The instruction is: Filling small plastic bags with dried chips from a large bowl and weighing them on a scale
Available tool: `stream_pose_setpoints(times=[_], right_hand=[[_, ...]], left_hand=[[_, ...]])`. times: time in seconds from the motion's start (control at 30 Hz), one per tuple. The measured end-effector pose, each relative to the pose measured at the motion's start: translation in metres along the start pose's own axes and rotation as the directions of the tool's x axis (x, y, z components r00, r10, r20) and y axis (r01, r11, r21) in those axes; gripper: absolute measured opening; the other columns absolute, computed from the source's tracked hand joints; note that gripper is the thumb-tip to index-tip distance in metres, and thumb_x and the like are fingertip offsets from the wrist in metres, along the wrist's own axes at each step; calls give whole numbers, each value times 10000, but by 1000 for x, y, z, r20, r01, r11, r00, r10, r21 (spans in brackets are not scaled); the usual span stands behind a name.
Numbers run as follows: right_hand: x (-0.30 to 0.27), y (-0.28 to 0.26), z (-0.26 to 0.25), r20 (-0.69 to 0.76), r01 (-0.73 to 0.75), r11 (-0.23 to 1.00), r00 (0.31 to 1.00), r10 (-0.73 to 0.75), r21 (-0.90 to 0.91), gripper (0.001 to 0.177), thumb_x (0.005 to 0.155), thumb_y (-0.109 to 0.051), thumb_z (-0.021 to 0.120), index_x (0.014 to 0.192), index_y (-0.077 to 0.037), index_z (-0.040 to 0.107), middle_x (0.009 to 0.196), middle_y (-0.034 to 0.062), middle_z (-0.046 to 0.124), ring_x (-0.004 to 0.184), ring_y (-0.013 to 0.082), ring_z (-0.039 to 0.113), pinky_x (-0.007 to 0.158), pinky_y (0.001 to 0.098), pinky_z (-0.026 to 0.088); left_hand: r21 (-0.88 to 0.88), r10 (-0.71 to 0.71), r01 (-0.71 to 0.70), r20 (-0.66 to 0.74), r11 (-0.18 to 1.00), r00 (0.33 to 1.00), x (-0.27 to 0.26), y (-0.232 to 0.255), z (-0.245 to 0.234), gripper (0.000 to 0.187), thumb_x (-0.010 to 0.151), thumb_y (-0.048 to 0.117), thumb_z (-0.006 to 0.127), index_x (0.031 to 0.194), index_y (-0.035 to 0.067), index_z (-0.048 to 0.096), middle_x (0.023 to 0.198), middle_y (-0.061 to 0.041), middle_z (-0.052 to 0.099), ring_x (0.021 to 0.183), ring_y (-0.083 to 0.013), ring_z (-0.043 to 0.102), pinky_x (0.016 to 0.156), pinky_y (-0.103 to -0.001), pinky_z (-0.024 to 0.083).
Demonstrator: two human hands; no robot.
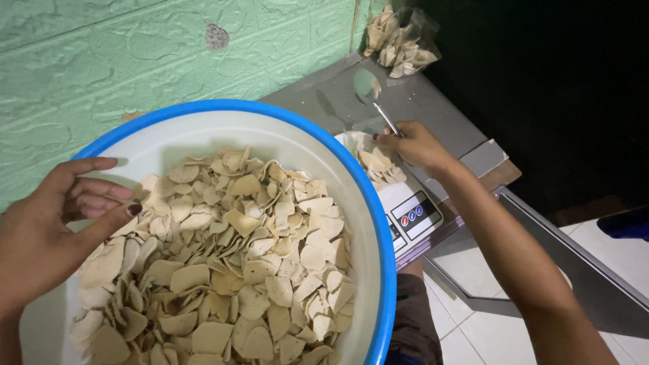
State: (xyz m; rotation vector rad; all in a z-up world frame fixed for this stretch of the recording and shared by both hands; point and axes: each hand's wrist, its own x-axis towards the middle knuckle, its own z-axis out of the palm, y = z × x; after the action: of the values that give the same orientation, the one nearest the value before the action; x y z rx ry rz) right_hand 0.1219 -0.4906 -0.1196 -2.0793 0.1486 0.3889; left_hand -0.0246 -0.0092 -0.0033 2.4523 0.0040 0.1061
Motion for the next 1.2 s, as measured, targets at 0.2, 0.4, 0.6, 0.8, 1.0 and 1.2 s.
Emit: stream_pose_setpoints(times=[0.2, 0.4, 0.6, 0.8, 1.0, 1.2], right_hand=[[-2, 14, 1, -42, 273, 923, 961, -272, 270, 228, 1071, -230, 571, 1083, -36, 691, 777, 65, 616, 570, 128, 547, 485, 277, 508], [10, 31, -16, -231, 432, 830, 900, -370, 352, 190, 1087, -209, 573, 1199, -172, 722, 747, -36, 606, 542, 54, 436, 496, 204, 366], [67, 79, -42, -411, 436, 793, 874, -260, 426, 210, 1120, -231, 505, 1195, -76, 626, 635, -56, 344, 492, 85, 310, 466, 267, 254], [65, 76, -45, -505, 329, 839, 860, -77, 433, 166, 1084, -282, 566, 999, -260, 706, 1037, -58, 704, 744, 78, 592, 492, 210, 407], [113, 106, -69, -600, 469, 808, 778, -186, 357, 229, 1096, -396, 527, 1031, -237, 678, 578, -89, 372, 430, 21, 296, 372, 227, 206], [167, 115, -88, -661, 625, 729, 675, -326, 279, 219, 1119, -260, 519, 1093, -113, 679, 647, -4, 475, 601, 55, 464, 594, 194, 402]], left_hand=[[-8, -56, 56, 7, 998, 998, 2, -1, -1, 587, 858, 91, 744, 1415, 59, 562, 1090, -96, 757, 918, -189, 679, 951, -297, 503], [-13, -48, 49, 22, 999, 999, 3, -4, -1, 613, 853, 51, 735, 1439, 64, 556, 1080, -114, 757, 934, -194, 690, 957, -302, 516], [55, -77, 75, 41, 996, 996, 3, 5, -3, 605, 860, 72, 733, 1439, 81, 558, 1088, -99, 767, 980, -201, 706, 966, -333, 542], [31, -97, 96, 37, 995, 995, 3, -4, -2, 589, 836, 78, 764, 1398, 131, 595, 1057, -43, 785, 864, -170, 685, 933, -290, 510], [51, -165, 162, 68, 986, 984, 6, -3, -3, 604, 834, 102, 766, 1414, 129, 598, 1050, -59, 791, 929, -164, 719, 923, -299, 533], [77, -295, 288, 97, 955, 951, 7, 11, -6, 559, 859, 124, 753, 1396, 197, 616, 1085, -51, 803, 958, -180, 733, 943, -326, 531]])
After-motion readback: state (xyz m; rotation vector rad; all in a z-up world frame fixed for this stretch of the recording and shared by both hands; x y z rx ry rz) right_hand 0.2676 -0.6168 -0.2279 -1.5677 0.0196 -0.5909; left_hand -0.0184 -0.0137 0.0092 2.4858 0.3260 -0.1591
